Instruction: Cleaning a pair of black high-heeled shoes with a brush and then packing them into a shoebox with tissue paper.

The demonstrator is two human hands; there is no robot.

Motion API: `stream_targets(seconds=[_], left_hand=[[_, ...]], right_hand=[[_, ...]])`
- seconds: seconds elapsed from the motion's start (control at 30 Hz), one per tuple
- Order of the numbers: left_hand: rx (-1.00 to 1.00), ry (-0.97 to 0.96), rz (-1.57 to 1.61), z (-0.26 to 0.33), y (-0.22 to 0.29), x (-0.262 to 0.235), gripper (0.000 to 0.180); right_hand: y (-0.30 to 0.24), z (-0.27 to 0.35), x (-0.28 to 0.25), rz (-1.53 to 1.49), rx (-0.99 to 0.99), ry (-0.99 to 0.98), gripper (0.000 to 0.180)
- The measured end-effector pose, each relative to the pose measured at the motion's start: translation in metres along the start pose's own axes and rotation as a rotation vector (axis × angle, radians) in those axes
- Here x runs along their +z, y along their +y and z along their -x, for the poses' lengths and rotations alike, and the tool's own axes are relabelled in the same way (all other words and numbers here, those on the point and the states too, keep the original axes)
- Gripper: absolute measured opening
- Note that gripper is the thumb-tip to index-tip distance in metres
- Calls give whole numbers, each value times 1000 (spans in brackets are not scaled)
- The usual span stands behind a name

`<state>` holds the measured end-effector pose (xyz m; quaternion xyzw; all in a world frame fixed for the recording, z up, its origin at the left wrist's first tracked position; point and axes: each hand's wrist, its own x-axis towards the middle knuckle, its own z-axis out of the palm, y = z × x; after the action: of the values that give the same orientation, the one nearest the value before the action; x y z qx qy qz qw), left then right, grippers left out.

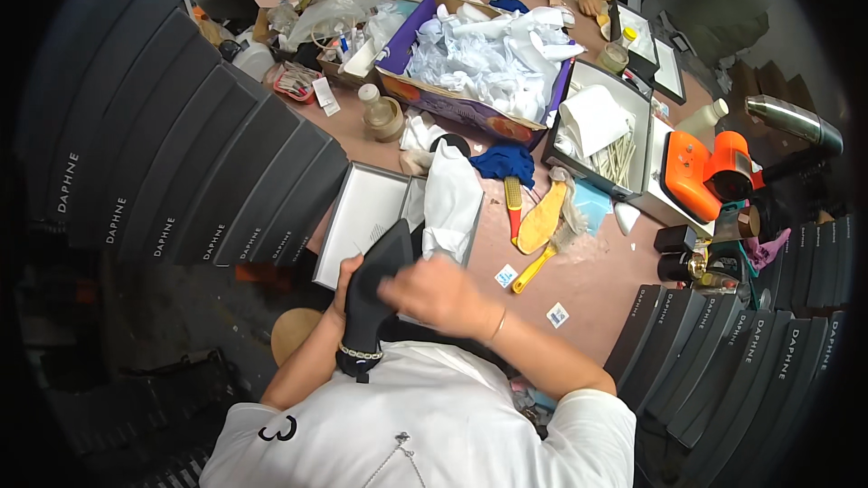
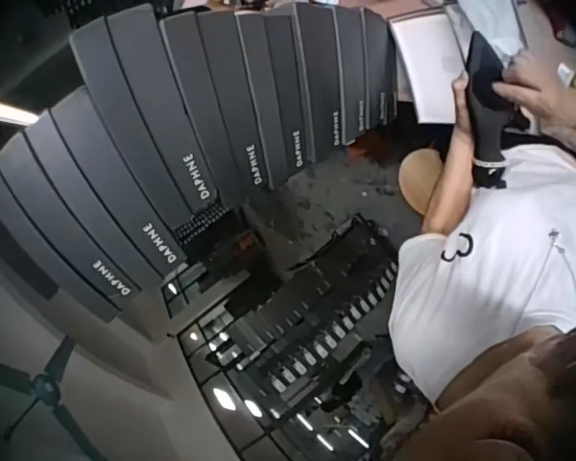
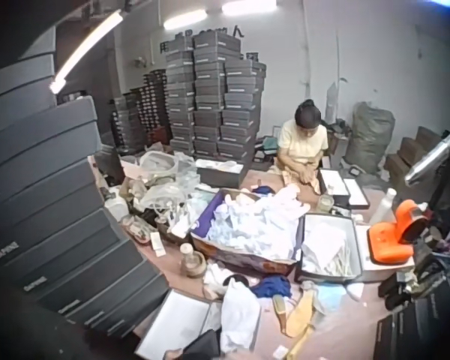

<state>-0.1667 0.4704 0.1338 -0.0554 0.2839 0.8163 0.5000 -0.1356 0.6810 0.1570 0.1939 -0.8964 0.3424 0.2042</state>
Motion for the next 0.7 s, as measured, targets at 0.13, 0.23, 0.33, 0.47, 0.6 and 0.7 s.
stream_targets(seconds=[0.13, 0.23, 0.33, 0.47, 0.6, 0.7], left_hand=[[43, 13, -93, 0, 3, -3, 72], [46, 273, -29, -5, 0, 18, 70], [87, -56, -57, -11, 4, -22, 66], [140, 420, 29, -10, 1, -24, 70], [120, 236, 72, 0, -1, -52, 84], [112, 185, 119, 1, -7, -66, 71]], right_hand=[[-8, -3, -7, -301, 95, -8, 23], [-12, -2, -3, -26, 13, -23, 30], [26, -16, 20, -2, 212, 231, 35], [-70, -7, 36, -182, -113, -146, 35], [-78, 35, 62, -578, -97, -387, 38], [-71, 11, 53, -219, -263, -445, 38]])
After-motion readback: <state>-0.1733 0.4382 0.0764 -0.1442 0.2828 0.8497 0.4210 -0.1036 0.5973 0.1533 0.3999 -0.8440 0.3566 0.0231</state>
